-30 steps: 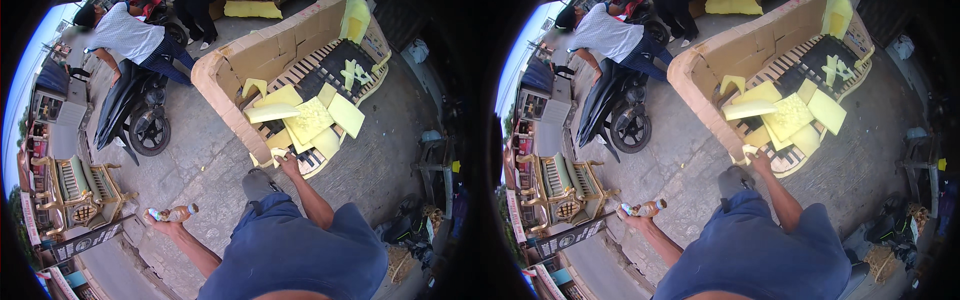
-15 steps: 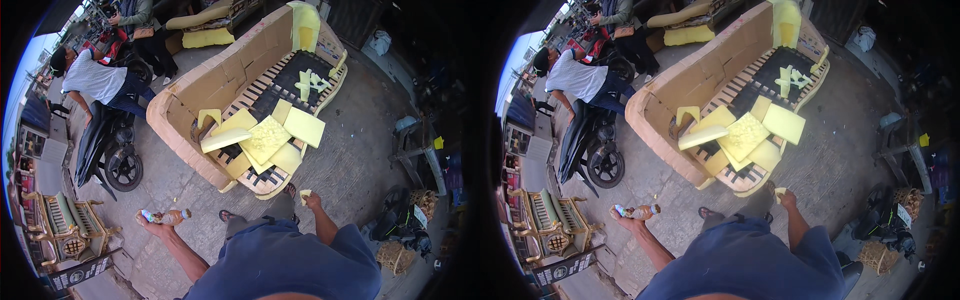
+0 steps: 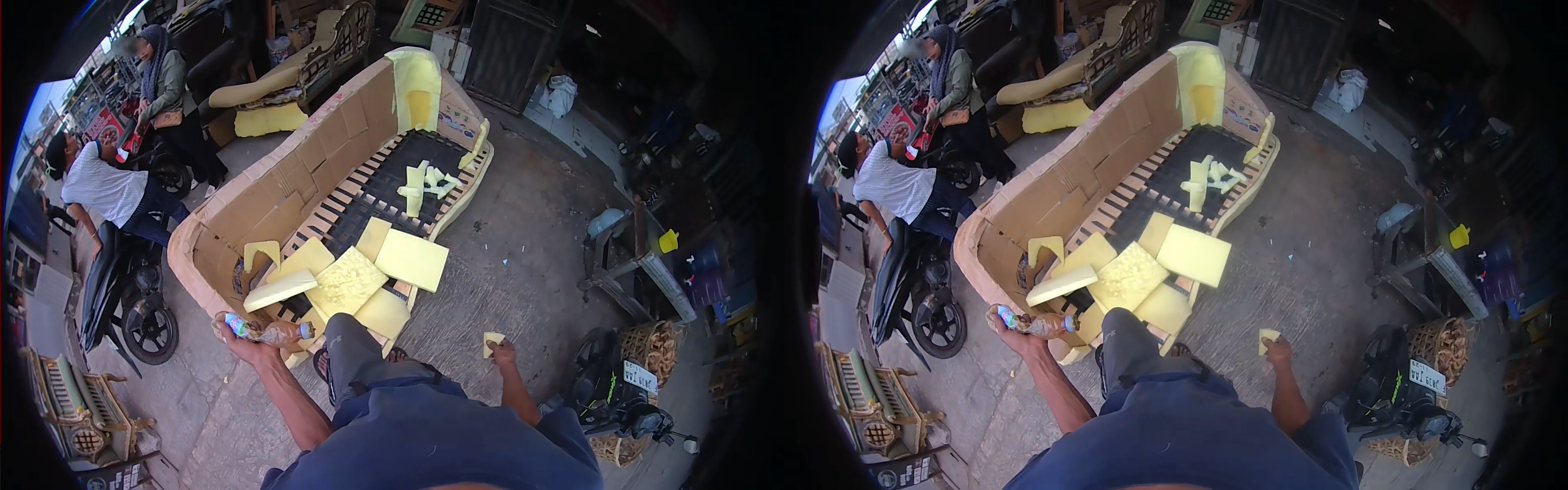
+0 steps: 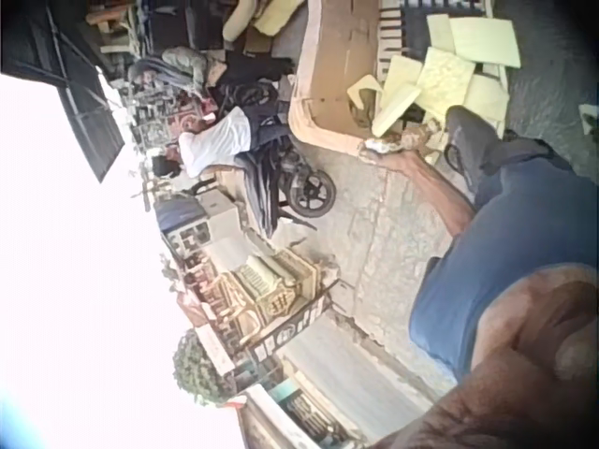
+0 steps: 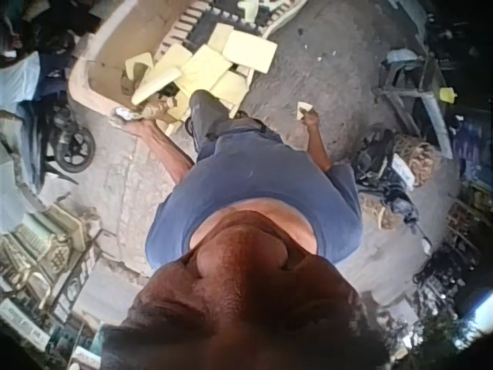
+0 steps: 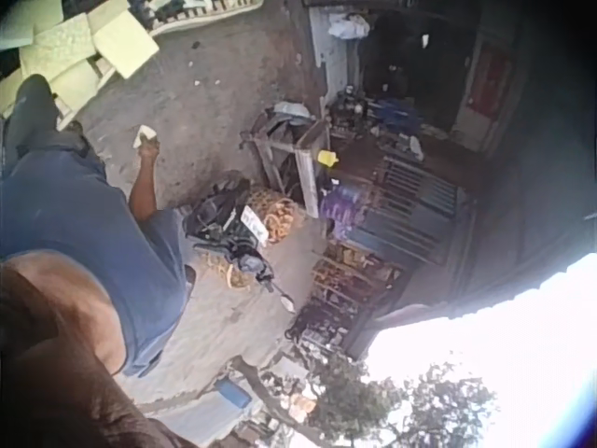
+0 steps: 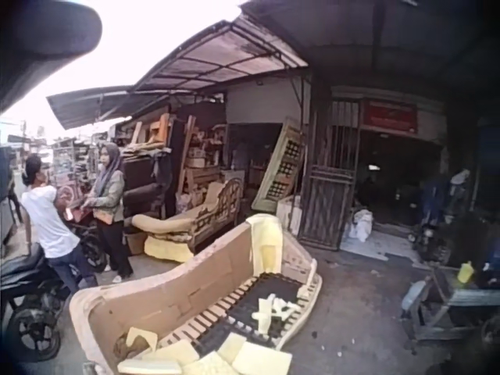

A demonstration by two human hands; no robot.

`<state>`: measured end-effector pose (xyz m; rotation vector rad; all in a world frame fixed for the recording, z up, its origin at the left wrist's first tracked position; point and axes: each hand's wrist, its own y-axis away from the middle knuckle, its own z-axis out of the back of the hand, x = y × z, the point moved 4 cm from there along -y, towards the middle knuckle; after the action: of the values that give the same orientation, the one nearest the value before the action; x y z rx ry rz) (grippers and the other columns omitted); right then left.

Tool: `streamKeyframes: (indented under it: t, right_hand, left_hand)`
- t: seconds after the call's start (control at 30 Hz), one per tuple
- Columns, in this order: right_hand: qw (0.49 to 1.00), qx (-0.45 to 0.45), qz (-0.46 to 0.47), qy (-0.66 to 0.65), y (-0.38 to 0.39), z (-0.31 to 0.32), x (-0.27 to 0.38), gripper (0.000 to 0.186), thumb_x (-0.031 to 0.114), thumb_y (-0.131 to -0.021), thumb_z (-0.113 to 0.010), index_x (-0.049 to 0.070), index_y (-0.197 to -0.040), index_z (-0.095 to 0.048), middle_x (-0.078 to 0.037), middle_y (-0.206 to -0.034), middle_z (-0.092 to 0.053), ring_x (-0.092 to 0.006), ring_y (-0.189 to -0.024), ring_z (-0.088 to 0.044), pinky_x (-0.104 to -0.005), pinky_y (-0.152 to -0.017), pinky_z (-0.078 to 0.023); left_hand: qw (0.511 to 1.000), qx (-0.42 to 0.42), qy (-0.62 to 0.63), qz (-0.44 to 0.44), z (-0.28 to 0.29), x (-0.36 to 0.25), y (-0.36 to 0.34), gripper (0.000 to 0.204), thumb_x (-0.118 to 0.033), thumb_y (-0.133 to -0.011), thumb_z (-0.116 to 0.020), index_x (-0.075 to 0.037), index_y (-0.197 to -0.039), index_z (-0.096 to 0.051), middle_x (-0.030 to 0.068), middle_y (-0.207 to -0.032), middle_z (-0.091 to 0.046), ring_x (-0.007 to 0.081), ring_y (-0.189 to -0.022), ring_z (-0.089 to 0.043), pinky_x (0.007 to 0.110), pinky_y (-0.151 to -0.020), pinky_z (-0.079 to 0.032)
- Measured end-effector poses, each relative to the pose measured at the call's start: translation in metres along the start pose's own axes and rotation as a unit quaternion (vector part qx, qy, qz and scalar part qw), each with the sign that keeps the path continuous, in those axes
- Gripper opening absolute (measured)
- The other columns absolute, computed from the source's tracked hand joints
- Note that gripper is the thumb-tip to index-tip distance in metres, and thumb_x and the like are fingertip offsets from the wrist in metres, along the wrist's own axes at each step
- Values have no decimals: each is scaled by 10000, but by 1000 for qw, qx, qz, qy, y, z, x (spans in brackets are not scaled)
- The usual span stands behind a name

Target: The person cuts foam padding with a knife, pours adhesive from a plastic bottle onto a small foam piece, and applies the adhesive onto a cardboard-covered sofa frame and foam cushions.

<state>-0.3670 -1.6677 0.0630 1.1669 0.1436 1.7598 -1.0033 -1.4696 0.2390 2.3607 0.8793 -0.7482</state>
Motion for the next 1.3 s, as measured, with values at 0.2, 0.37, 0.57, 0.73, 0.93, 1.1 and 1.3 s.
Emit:
streamKeyframes:
  t: [0.2, 0.37, 0.57, 0.73, 0.93, 1.1, 1.3]
  right_hand:
    - [1000, 3, 14, -5, -13, 13, -28, 397, 277, -813, -769, 37, -1118, -685, -99, -882, -721, -188, -675, -695, -317, -535, -538]
    - [998, 40, 8, 56, -13, -5, -61, 351, 252, -824, -777, 87, -1117, -675, -64, -862, -716, -167, -655, -673, -327, -511, -523]
    - [998, 32, -55, 12, -2, -7, -104, 343, 247, -821, -785, 67, -1094, -683, -68, -835, -710, -169, -636, -664, -331, -497, -524]
    - [997, 59, -27, 51, 1, 0, -96, 357, 215, -762, -808, 45, -1059, -709, -87, -852, -721, -198, -697, -689, -355, -536, -540]
    - [990, 64, -61, 108, -38, -32, -52, 350, 239, -775, -793, 67, -1070, -716, -94, -901, -732, -200, -752, -712, -348, -591, -588]
    - [968, 131, 6, 215, -57, -99, 49, 388, 301, -786, -772, 79, -1100, -719, -108, -950, -738, -213, -765, -725, -353, -614, -590]
    - [937, 213, 86, 264, -58, -189, 198, 427, 309, -819, -757, 63, -1163, -698, -107, -957, -741, -208, -763, -719, -342, -618, -574]
  left_hand:
    - [999, 34, 31, 26, -48, 17, 25, 316, -416, -996, -531, -127, -1115, -576, 27, -959, -631, 187, -844, -652, 384, -715, -580]
    - [999, 35, 7, 23, -6, 31, 9, 364, -407, -1001, -518, -103, -1193, -567, 57, -1077, -643, 217, -971, -655, 418, -832, -575]
    - [994, 17, 45, 95, -10, 46, 28, 418, -384, -1018, -476, -78, -1295, -540, 112, -1226, -629, 281, -1086, -642, 466, -937, -550]
    - [998, -21, 25, 53, -29, 38, 31, 304, -407, -1001, -525, -124, -1050, -627, 11, -893, -670, 142, -747, -659, 309, -604, -552]
    - [993, -77, 83, 24, -43, 25, 2, 309, -418, -991, -535, -154, -1145, -578, 25, -944, -652, 187, -741, -668, 365, -621, -584]
    - [990, -128, 18, -48, 12, -11, -42, 262, -420, -972, -570, -208, -1126, -581, -18, -804, -556, 131, -584, -572, 314, -519, -512]
    - [965, -236, 14, -115, 17, -79, -60, 259, -437, -958, -597, -222, -1103, -593, -69, -914, -550, 95, -727, -549, 270, -570, -447]
